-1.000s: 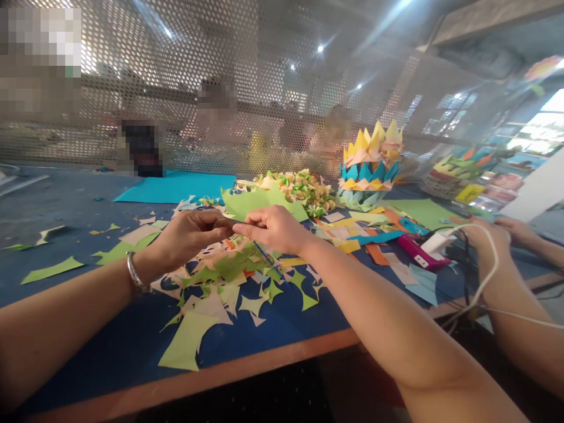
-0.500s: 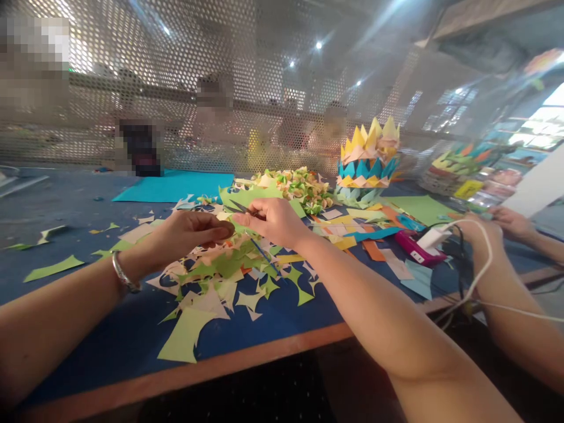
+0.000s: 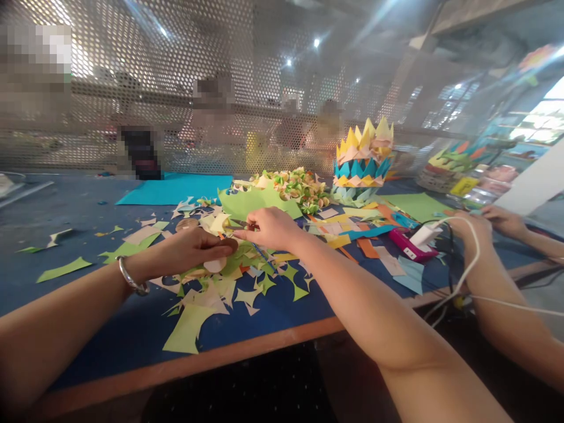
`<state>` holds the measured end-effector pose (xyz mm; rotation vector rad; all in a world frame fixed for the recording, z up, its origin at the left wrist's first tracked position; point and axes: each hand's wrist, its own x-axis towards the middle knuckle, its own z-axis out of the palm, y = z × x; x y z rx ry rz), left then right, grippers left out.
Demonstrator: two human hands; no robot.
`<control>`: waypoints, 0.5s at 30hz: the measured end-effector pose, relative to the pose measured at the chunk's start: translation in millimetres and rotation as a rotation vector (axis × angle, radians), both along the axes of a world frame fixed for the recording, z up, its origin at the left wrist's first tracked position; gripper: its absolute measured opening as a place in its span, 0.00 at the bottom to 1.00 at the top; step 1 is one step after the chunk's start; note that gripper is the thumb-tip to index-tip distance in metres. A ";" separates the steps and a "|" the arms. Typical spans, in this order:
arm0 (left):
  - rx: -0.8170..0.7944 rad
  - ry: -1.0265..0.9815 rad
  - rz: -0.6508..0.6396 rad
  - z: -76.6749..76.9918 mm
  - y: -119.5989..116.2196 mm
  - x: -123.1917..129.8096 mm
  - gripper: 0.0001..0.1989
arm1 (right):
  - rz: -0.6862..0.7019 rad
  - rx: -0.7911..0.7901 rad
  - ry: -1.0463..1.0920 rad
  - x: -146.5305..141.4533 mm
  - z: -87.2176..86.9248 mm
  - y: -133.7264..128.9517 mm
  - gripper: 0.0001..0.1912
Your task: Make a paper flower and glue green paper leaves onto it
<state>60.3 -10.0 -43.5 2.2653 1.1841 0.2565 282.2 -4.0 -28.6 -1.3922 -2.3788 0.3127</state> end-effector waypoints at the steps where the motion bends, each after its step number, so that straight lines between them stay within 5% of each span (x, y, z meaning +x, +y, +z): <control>1: -0.002 0.007 -0.010 -0.4 0.6 -0.2 0.25 | 0.001 0.001 -0.007 -0.2 0.1 0.1 0.16; 15: -0.001 0.215 -0.051 9.7 5.9 -8.7 0.31 | 0.039 -0.007 -0.089 -0.9 6.1 -4.7 0.15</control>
